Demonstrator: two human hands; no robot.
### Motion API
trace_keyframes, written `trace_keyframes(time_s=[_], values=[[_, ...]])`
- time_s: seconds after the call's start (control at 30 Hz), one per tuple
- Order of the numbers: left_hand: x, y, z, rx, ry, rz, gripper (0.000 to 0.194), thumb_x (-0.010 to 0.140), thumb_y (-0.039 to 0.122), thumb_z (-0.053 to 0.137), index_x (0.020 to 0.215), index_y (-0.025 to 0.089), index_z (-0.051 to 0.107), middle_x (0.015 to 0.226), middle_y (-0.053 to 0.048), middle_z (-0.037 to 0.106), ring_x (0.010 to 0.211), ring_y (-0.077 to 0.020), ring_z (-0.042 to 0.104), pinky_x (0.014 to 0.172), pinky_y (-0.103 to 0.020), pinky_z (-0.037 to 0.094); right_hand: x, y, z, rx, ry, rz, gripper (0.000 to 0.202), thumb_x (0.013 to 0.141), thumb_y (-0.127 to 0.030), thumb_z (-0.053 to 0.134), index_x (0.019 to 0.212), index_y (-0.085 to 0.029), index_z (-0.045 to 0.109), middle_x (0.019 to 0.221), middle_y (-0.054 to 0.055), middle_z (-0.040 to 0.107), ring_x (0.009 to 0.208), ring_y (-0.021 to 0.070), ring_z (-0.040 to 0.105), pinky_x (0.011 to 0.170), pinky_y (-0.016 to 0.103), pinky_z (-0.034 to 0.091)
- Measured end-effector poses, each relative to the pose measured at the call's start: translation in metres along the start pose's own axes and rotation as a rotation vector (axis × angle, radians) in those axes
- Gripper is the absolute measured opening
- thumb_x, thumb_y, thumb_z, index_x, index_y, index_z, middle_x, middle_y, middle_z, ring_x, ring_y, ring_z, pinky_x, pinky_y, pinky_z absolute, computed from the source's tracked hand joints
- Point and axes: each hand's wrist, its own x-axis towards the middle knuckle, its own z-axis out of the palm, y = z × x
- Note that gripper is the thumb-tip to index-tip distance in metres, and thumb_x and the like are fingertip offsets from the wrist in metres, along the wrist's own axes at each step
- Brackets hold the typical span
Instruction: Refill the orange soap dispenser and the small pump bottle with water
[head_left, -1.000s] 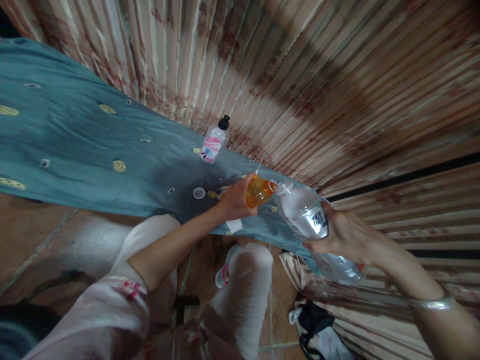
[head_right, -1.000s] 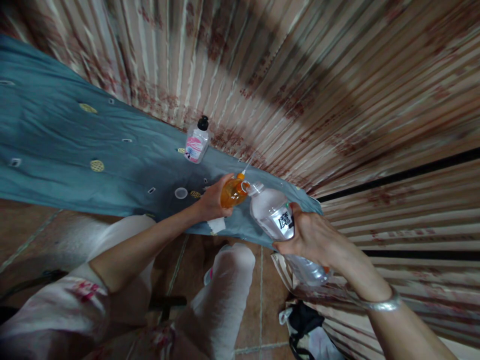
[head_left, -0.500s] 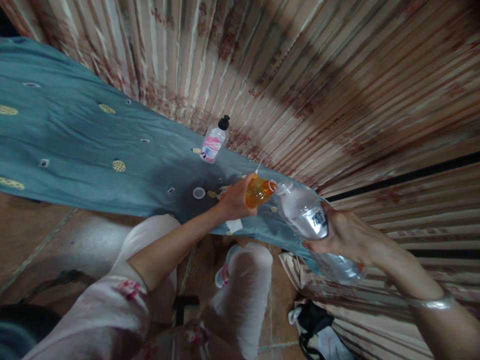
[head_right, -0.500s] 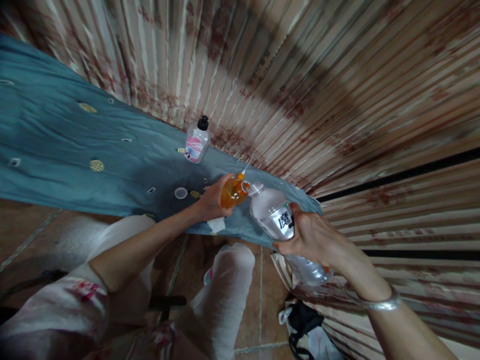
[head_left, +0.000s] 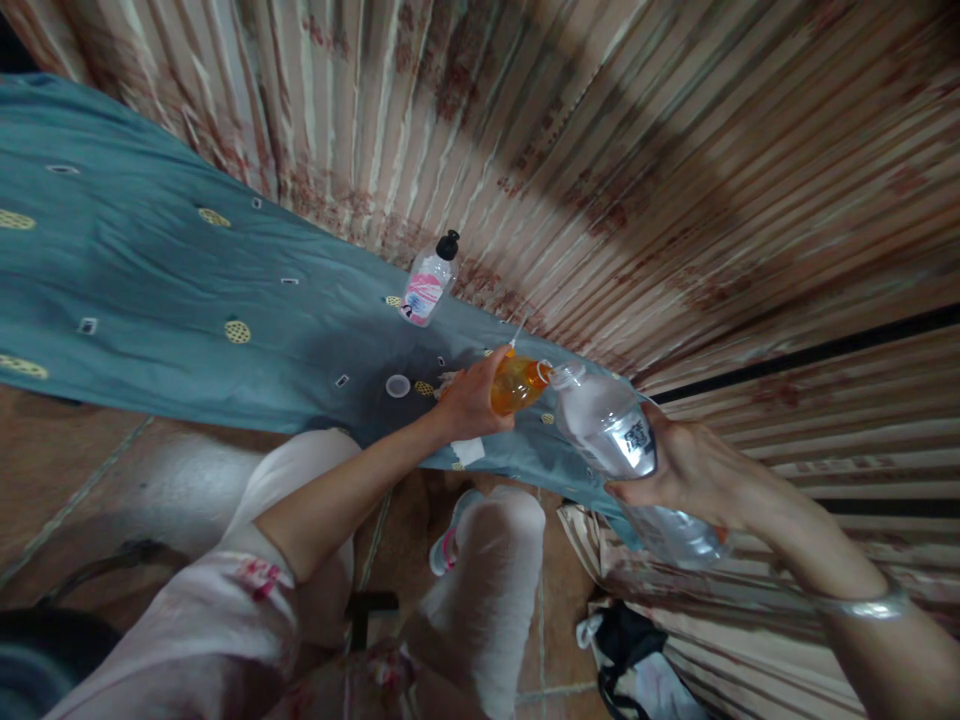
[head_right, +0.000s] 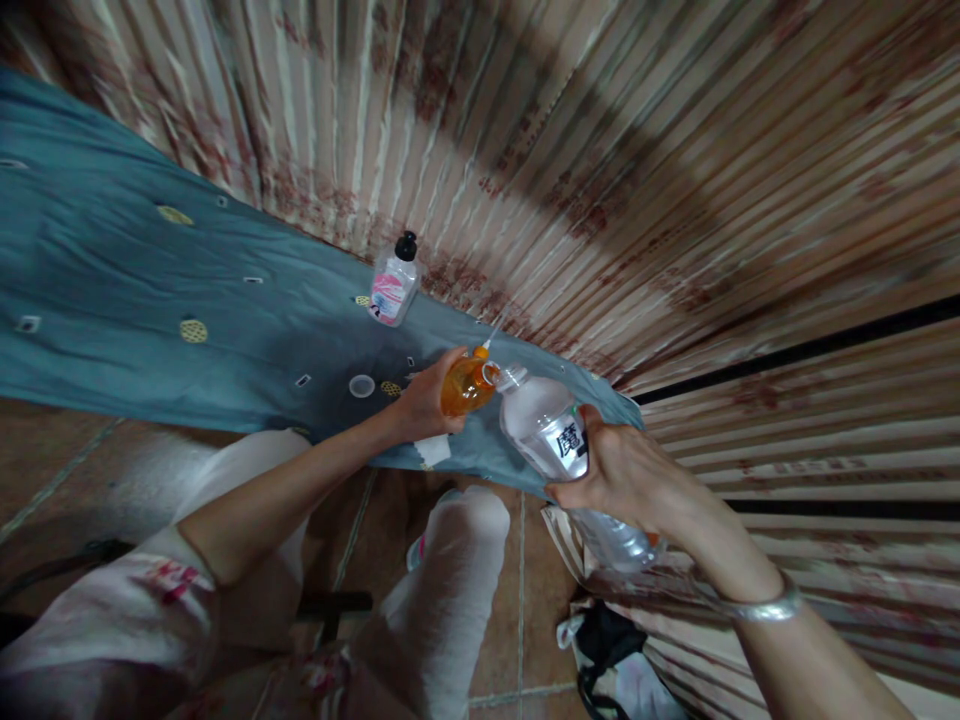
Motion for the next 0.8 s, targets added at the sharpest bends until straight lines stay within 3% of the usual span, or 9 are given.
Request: trace_keyframes(time_s=[0.57,0.8], values=[[0.0000,-0.0027,-0.0001,-0.008,0.012,0.018,0.117,0.066,0.023,0.091,0.171,0.023,0.039,0.164,-0.019,0.064,0.150,-0.0436,0.066,0.129,-0.062,0.053,0.0009,0.0025,0.0008,0.013,0.001,-0.032,0.059,0.070,-0.055,0.080,0.115,-0.019,0.070,0.062,-0.002,0.066,0.063,0.0295,0.071,0.059,0.038,0.048],[0.0000,0.0027,-0.0002,0.019,-0.006,-0.003,0.115,0.067,0.023,0.089,0.170,0.021,0.038,0.166,-0.021,0.063,0.152,-0.0463,0.064,0.131,-0.068,0.050,0.0013,-0.0028,-0.0043,-0.002,-0.033,-0.003,0.059,0.067,-0.058,0.081,0.110,-0.020,0.069,0.061,-0.002,0.064,0.062,0.0287,0.070,0.058,0.037,0.046]])
